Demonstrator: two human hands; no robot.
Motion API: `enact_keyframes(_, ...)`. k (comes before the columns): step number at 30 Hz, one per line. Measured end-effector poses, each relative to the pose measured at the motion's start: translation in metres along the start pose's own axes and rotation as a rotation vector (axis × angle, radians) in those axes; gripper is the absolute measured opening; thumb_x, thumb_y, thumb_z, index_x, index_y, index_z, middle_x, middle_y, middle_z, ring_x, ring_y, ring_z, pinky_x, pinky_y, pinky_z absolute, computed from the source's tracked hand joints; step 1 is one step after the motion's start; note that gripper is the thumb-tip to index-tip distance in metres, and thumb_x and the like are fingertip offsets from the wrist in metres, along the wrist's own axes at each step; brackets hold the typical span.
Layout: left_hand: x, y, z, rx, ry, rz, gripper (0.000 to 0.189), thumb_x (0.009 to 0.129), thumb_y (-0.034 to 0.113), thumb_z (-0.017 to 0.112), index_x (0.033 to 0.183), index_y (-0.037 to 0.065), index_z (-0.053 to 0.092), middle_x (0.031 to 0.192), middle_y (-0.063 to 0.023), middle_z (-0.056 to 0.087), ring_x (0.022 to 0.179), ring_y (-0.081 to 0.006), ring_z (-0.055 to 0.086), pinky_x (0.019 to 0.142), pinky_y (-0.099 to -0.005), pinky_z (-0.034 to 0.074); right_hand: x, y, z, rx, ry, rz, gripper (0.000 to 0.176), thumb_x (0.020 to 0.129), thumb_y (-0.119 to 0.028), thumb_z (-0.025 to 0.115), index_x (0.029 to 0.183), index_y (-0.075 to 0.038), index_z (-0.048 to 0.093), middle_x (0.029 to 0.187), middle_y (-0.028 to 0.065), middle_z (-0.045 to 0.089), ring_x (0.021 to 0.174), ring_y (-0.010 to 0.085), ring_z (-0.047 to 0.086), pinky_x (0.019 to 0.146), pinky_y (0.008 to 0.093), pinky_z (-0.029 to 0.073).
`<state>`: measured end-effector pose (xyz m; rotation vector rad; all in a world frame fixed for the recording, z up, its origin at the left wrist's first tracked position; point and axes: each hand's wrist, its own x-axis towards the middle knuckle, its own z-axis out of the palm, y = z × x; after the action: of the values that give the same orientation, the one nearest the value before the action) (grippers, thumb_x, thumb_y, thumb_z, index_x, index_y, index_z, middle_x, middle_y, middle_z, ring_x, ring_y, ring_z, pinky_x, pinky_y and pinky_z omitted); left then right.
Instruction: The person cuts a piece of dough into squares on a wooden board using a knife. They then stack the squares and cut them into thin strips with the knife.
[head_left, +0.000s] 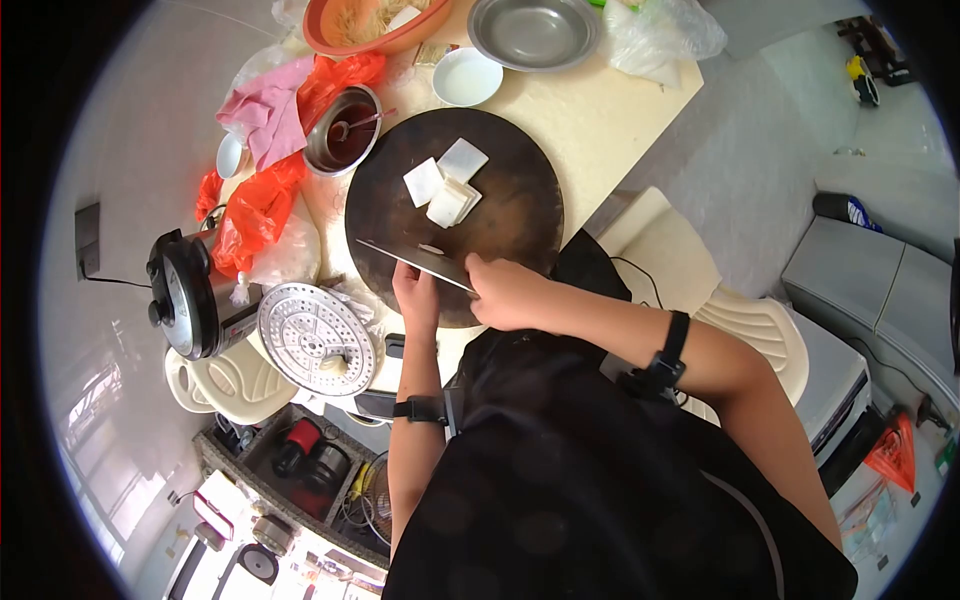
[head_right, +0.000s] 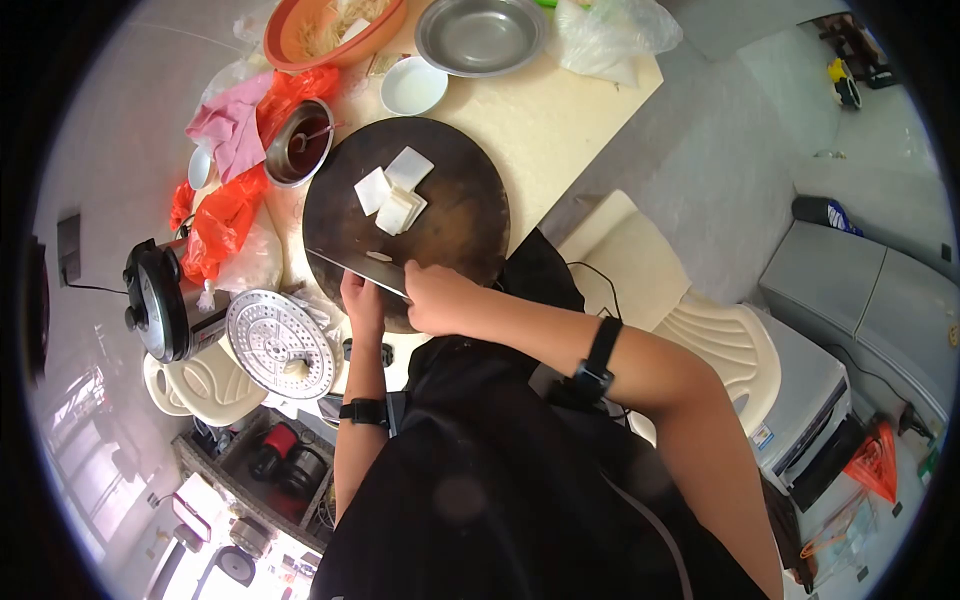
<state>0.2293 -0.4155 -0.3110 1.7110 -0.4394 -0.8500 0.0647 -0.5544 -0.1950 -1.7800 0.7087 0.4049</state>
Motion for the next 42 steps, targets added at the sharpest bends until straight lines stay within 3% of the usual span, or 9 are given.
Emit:
enact_keyframes(5, 0.001, -0.002, -0.005, -0.078, 0.03, -0.042, 0.017, 0.105, 0.01, 0.066, 0.118, 0.0, 0.07, 0.102, -0.0024, 0.075, 0.09, -0.0088, 0.067, 0.081, -0.0255, 0.052, 0.024, -0.008, 0.003, 0.017, -0.015, -0.001, 0.033, 0.091, -0.012, 0.064, 0.117, 0.007, 0.054, 0.099, 0.031, 0.073, 0.097, 0.0474, 0.073, 0.083, 0.0526, 0.058)
enact_keyframes(13, -0.003, 0.006, -0.001, -0.046, 0.037, 0.006, 0.017, 0.104, 0.01, 0.066, 0.116, -0.001, 0.073, 0.101, -0.0018, 0.075, 0.088, -0.0081, 0.066, 0.08, -0.025, 0.052, -0.016, 0.003, -0.007, -0.001, -0.069, 0.058, 0.035, 0.091, -0.012, 0.066, 0.117, 0.008, 0.056, 0.108, 0.0315, 0.072, 0.105, 0.0476, 0.072, 0.089, 0.0542, 0.058)
enact_keyframes(19, -0.002, 0.006, 0.0, -0.107, 0.011, -0.059, 0.016, 0.107, 0.011, 0.065, 0.116, -0.001, 0.07, 0.099, -0.0009, 0.074, 0.084, -0.0049, 0.063, 0.074, -0.0227, 0.049, 0.013, 0.005, 0.004, 0.031, -0.036, 0.031, 0.031, 0.091, -0.011, 0.064, 0.116, 0.006, 0.055, 0.101, 0.0289, 0.073, 0.098, 0.0472, 0.072, 0.085, 0.053, 0.056)
enact_keyframes(25, -0.003, -0.003, -0.008, -0.142, 0.019, -0.078, 0.016, 0.107, 0.008, 0.064, 0.118, -0.002, 0.069, 0.101, -0.0024, 0.074, 0.085, -0.0069, 0.066, 0.077, -0.0234, 0.055, 0.045, -0.008, 0.01, 0.028, -0.062, 0.048, 0.031, 0.091, -0.012, 0.062, 0.115, 0.007, 0.056, 0.101, 0.0308, 0.073, 0.098, 0.0476, 0.073, 0.084, 0.0533, 0.056)
enact_keyframes(28, -0.002, -0.006, -0.009, -0.124, -0.007, -0.041, 0.022, 0.108, 0.015, 0.065, 0.124, -0.001, 0.068, 0.106, -0.0038, 0.075, 0.088, -0.0077, 0.068, 0.078, -0.0236, 0.054, 0.042, -0.001, 0.014, -0.026, 0.004, -0.015, 0.032, 0.091, -0.012, 0.064, 0.116, 0.007, 0.057, 0.102, 0.0304, 0.073, 0.099, 0.0474, 0.073, 0.085, 0.0532, 0.057)
enact_keyframes(34, 0.001, -0.002, -0.006, -0.134, 0.017, -0.045, 0.013, 0.107, 0.008, 0.063, 0.113, -0.001, 0.071, 0.096, 0.0004, 0.073, 0.084, -0.0048, 0.064, 0.077, -0.0225, 0.052, 0.002, 0.008, -0.002, -0.051, -0.06, 0.064, 0.034, 0.091, -0.012, 0.066, 0.118, 0.005, 0.056, 0.103, 0.0304, 0.073, 0.101, 0.0481, 0.072, 0.086, 0.0548, 0.056)
enact_keyframes(42, -0.001, 0.003, -0.003, -0.129, -0.007, -0.037, 0.013, 0.109, 0.011, 0.063, 0.105, -0.001, 0.068, 0.095, -0.0005, 0.07, 0.084, -0.0073, 0.066, 0.08, -0.026, 0.058, 0.05, 0.008, 0.017, -0.044, 0.02, 0.012, 0.035, 0.09, -0.014, 0.065, 0.12, 0.005, 0.058, 0.103, 0.0303, 0.073, 0.101, 0.048, 0.072, 0.087, 0.054, 0.056)
